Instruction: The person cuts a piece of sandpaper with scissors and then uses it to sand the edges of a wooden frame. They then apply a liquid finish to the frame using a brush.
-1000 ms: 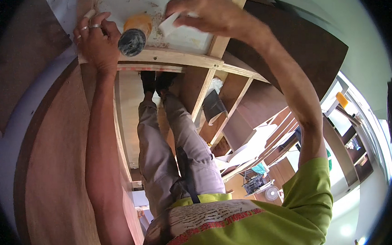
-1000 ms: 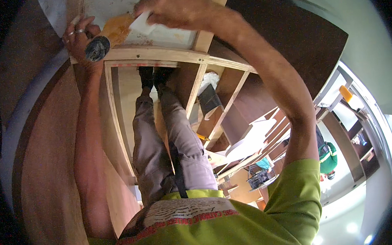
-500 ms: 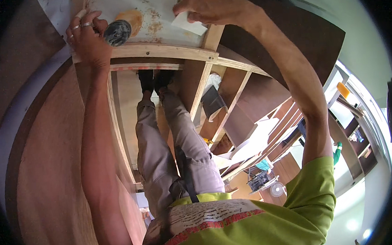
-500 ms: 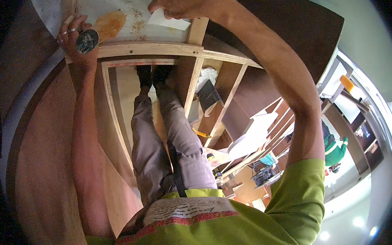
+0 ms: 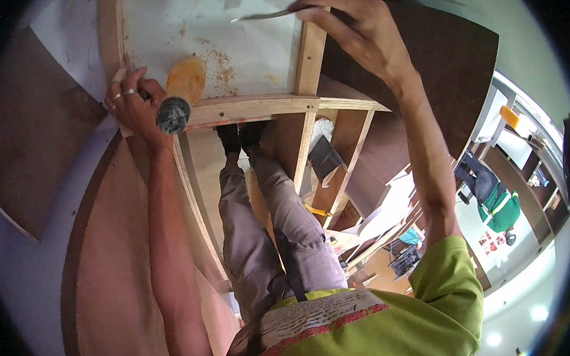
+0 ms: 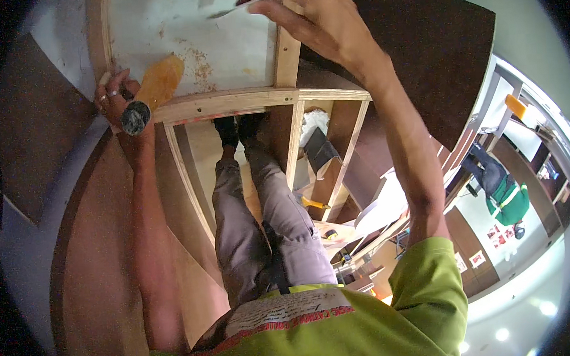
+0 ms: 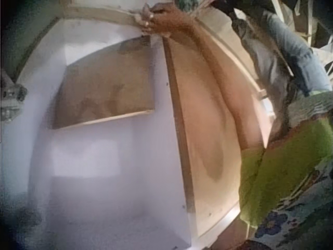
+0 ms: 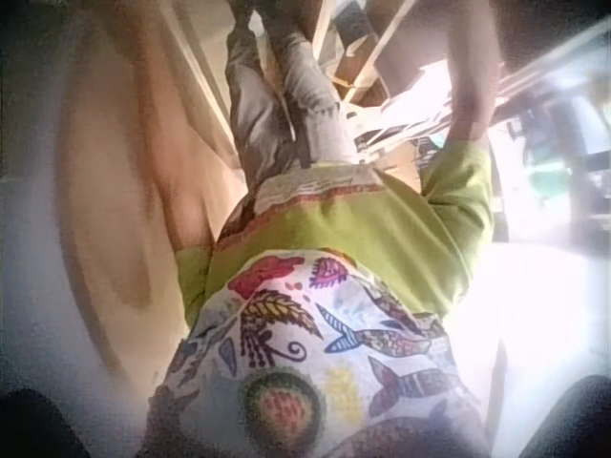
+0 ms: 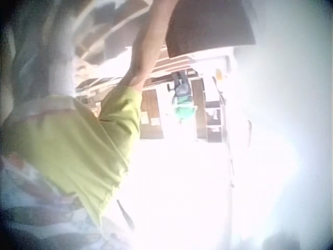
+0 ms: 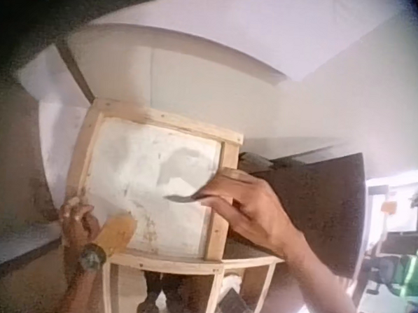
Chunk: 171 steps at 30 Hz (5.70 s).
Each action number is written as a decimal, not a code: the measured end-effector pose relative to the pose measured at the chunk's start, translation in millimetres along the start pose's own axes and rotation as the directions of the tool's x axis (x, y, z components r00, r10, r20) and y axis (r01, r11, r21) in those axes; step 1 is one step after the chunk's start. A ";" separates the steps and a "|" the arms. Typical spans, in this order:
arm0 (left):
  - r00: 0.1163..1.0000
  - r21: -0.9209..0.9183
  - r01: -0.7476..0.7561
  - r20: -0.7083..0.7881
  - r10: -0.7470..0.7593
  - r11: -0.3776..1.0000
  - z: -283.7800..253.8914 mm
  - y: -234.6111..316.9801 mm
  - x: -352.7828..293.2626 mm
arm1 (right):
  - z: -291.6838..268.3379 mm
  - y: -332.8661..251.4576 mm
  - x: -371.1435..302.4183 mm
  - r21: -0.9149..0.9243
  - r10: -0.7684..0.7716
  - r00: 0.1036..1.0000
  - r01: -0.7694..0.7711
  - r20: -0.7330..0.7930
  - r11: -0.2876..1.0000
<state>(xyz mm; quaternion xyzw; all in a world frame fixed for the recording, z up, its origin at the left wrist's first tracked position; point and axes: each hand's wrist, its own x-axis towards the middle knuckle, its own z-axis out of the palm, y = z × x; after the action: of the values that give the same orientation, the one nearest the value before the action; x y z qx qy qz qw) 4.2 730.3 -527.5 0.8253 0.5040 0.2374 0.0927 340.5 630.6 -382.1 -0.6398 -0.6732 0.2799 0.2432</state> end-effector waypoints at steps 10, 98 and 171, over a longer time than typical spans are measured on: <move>0.999 0.003 -0.046 -0.007 0.046 0.999 1.8 7.0 6.4 | 68.8 -60.4 -184.8 0.229 0.616 0.713 -0.573 -0.335 0.787; 0.634 -0.493 0.498 0.768 0.088 0.713 -282.6 185.5 -129.9 | 38.6 -187.3 -251.4 0.894 0.467 0.882 -0.260 0.065 0.366; 0.960 -0.341 -0.277 -0.052 0.276 0.898 -55.0 108.9 -17.2 | 153.6 -1.3 -200.5 0.824 0.510 0.735 0.116 -0.447 0.555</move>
<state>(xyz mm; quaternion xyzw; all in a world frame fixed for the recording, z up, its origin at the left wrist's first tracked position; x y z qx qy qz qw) 56.8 658.8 -442.1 0.8591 0.3324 0.3335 0.2004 246.9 420.5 -486.4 -0.5863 -0.2582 0.3442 0.6863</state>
